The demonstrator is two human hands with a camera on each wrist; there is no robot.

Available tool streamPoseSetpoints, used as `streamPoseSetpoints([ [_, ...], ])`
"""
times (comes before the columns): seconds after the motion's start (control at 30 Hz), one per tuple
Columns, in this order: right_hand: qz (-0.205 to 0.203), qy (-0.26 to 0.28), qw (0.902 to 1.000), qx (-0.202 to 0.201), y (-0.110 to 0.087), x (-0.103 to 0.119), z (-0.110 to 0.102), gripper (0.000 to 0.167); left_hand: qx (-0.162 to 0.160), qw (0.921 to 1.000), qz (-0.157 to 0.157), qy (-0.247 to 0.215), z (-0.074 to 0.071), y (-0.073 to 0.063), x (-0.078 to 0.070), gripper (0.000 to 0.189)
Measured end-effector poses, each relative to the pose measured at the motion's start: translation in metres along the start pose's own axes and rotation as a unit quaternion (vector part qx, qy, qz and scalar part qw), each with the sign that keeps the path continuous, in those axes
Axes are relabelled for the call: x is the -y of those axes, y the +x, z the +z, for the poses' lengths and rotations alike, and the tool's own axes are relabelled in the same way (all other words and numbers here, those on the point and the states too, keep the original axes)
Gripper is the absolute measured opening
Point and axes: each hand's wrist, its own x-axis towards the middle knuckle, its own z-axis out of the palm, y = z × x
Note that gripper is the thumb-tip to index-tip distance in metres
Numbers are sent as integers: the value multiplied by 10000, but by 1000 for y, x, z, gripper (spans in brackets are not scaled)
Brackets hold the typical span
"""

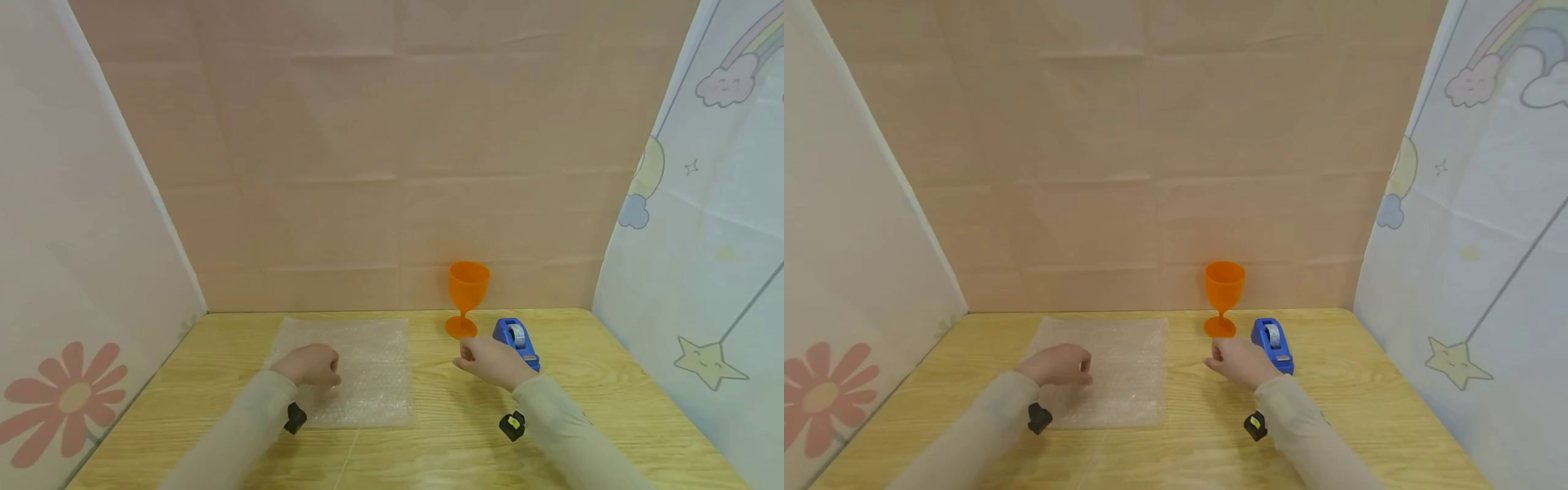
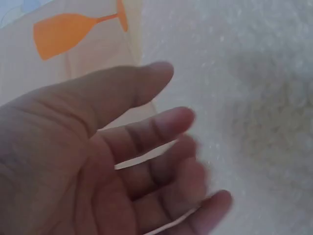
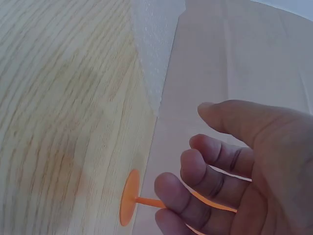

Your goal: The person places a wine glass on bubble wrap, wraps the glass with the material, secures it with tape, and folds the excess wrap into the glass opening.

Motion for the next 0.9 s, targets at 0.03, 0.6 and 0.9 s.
streamPoseSetpoints([
  [0.03,12,0,10000,23,0,-1,0,24,143,9998,-81,-66,-3,-2,0,24],
  [0.6,92,-64,9999,82,-4,-4,3,23,119,9919,-897,-891,-36,-4,70,26],
  [0.9,52,-108,9999,53,-5,-5,2,23,-121,9918,-1102,-644,-12,1,83,18],
])
